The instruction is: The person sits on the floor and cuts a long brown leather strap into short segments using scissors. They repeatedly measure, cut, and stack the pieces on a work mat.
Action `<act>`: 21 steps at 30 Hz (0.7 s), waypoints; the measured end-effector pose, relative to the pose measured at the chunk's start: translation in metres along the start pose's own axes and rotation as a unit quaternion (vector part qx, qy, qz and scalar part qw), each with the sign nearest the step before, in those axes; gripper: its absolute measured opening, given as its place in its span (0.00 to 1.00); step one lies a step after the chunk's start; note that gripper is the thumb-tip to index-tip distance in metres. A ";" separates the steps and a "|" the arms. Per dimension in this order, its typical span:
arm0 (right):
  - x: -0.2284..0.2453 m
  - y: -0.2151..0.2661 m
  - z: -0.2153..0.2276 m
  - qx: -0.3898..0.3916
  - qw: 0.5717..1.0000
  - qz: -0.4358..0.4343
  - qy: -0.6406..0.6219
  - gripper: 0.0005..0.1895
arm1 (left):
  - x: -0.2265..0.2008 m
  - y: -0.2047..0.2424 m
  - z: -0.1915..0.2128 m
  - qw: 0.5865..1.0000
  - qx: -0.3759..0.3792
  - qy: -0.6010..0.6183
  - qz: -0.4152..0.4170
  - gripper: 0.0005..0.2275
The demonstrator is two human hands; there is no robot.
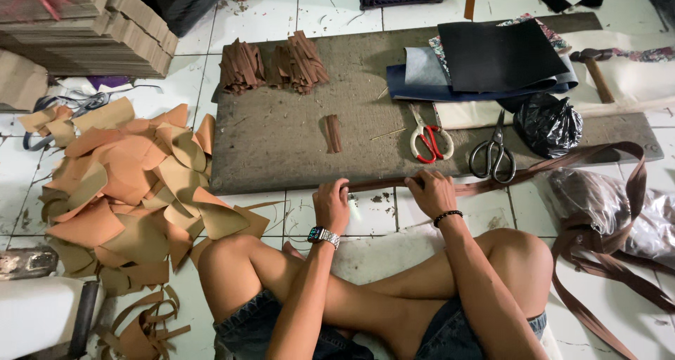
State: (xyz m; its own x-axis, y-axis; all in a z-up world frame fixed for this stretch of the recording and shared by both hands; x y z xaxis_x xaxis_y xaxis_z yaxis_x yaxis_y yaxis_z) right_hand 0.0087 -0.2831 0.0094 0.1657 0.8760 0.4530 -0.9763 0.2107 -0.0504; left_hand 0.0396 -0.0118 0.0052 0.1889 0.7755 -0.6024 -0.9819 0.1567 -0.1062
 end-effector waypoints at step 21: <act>-0.004 -0.034 -0.022 -0.080 0.995 0.001 0.054 0.14 | -0.043 -0.004 -0.033 0.979 0.036 -0.056 -0.191 0.25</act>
Point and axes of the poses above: each hand's wrist, its own y-axis away from the middle knuckle, its own z-axis out of the back of the hand, x = y × z, the point moved 4 cm from there along -y, towards the middle knuckle, and after that the axes turned 2 degrees about x, right-handed, at the moved point
